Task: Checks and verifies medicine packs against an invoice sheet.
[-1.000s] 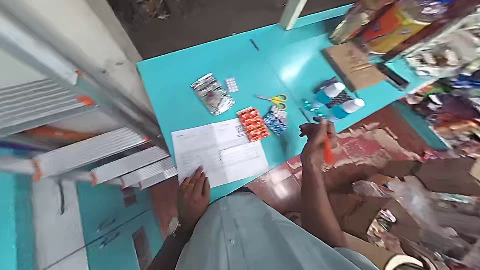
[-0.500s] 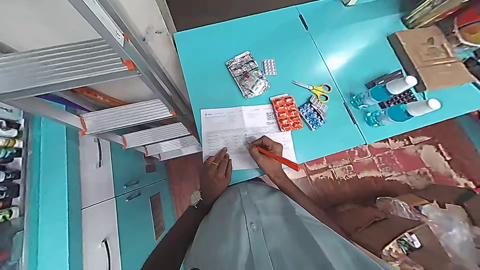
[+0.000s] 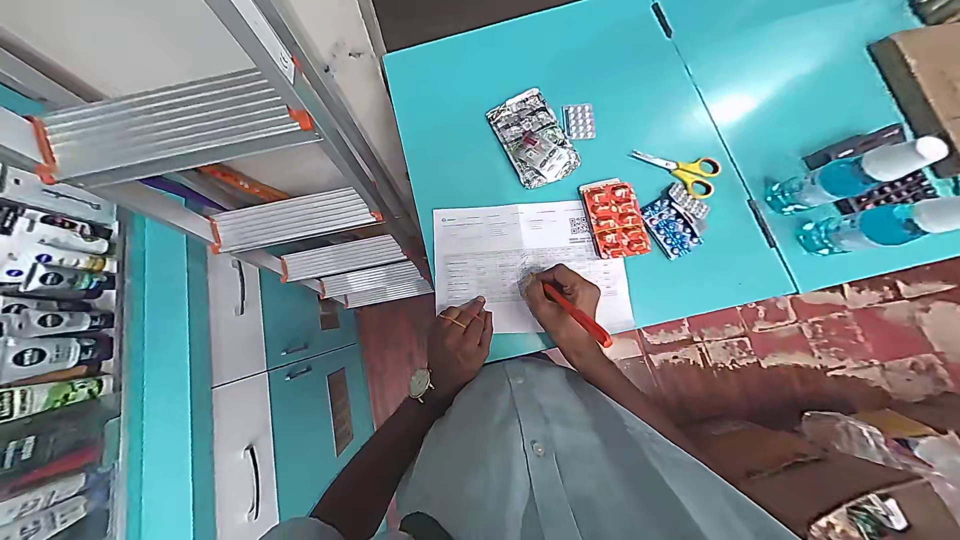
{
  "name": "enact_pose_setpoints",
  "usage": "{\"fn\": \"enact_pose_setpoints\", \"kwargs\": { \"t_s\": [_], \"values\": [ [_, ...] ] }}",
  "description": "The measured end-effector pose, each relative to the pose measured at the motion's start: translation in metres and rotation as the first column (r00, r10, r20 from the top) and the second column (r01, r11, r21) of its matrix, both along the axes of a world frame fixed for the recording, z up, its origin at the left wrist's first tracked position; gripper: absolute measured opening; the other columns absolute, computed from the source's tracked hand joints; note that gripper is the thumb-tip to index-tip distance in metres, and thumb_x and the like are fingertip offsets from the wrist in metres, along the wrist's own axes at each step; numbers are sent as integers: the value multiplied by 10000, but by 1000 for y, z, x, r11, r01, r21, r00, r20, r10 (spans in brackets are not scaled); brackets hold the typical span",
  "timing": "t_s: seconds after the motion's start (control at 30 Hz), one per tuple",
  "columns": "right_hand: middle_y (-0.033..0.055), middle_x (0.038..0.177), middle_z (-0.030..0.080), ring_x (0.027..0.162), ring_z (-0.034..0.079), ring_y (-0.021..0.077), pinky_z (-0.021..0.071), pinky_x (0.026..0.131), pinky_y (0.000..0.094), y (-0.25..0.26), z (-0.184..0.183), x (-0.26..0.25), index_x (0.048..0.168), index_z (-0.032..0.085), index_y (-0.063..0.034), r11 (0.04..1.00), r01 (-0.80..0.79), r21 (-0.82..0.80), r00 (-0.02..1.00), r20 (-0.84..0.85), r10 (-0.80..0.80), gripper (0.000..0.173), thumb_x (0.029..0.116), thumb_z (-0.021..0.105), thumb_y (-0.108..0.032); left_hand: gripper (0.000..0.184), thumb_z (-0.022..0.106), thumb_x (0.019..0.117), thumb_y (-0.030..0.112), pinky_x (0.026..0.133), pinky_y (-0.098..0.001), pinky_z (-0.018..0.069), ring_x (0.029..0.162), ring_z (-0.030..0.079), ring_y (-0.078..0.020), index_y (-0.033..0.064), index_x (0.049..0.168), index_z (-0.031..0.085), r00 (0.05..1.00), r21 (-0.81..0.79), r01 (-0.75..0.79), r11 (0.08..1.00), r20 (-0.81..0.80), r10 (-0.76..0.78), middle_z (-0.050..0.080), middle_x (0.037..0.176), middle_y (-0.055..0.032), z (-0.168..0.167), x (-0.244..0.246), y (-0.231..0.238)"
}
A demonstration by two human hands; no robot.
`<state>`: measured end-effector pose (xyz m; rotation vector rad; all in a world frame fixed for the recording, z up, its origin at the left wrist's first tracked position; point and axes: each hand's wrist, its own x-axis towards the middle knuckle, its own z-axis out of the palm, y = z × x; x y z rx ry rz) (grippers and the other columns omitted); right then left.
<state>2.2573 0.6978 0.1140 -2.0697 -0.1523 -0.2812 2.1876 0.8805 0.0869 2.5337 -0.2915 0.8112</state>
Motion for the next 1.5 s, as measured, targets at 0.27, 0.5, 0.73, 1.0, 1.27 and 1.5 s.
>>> {"fn": "enact_pose_setpoints", "kwargs": {
  "t_s": [0.27, 0.5, 0.73, 1.0, 1.27, 1.5],
  "values": [
    [-80, 700, 683, 557, 597, 15, 509, 516, 195, -18, 0, 1, 806, 673, -140, 780, -85, 620, 993, -16, 121, 175, 874, 615, 11, 185, 653, 948, 160, 831, -386, 582, 894, 742, -252, 57, 902, 800, 999, -11, -14, 1000, -33, 14, 781, 1099, -85, 2, -5, 2],
    [-11, 769, 706, 635, 627, 12, 535, 582, 189, -46, 30, -3, 915, 699, 15, 853, -114, 510, 993, 90, 79, 72, 864, 657, 44, 227, 638, 959, 189, 764, -380, 557, 843, 727, -265, 42, 912, 805, 1000, -17, -19, 1000, -7, 19, 783, 1094, -89, 0, -2, -2],
    [-4, 814, 737, 671, 669, 49, 573, 620, 228, -103, 33, 13, 933, 702, -15, 905, 97, 413, 980, 120, -160, 82, 887, 645, 21, 233, 633, 955, 182, 761, -348, 542, 813, 725, -238, 38, 876, 798, 1000, 17, -21, 1000, 18, 21, 787, 1074, -87, 5, -1, -4],
    [61, 960, 776, 796, 749, 140, 609, 650, 292, -139, 34, 23, 1193, 617, 19, 864, 364, 348, 899, 110, -424, 383, 1108, 323, -212, 215, 642, 954, 166, 755, -355, 538, 812, 716, -245, 32, 897, 800, 1000, 19, -22, 1000, 8, 21, 784, 1090, -85, 5, -1, -4],
    [51, 938, 738, 735, 670, 49, 566, 662, 225, -162, 21, 32, 1087, 700, 15, 901, 398, 173, 888, 175, -426, 161, 968, 635, -72, 222, 638, 952, 171, 753, -352, 540, 816, 717, -241, 33, 892, 802, 1000, 13, -17, 1000, 8, 16, 783, 1096, -85, 4, -1, -3],
    [129, 1288, 686, 1185, 639, 327, 497, 1012, 546, -118, 26, 41, 1363, 636, -75, 908, 222, -355, 973, 21, -230, 669, 870, 753, -512, 224, 637, 954, 185, 760, -352, 544, 827, 722, -229, 49, 902, 808, 1000, 24, -16, 1000, -9, 17, 782, 1110, -69, 5, -1, -2]
  ]
}}
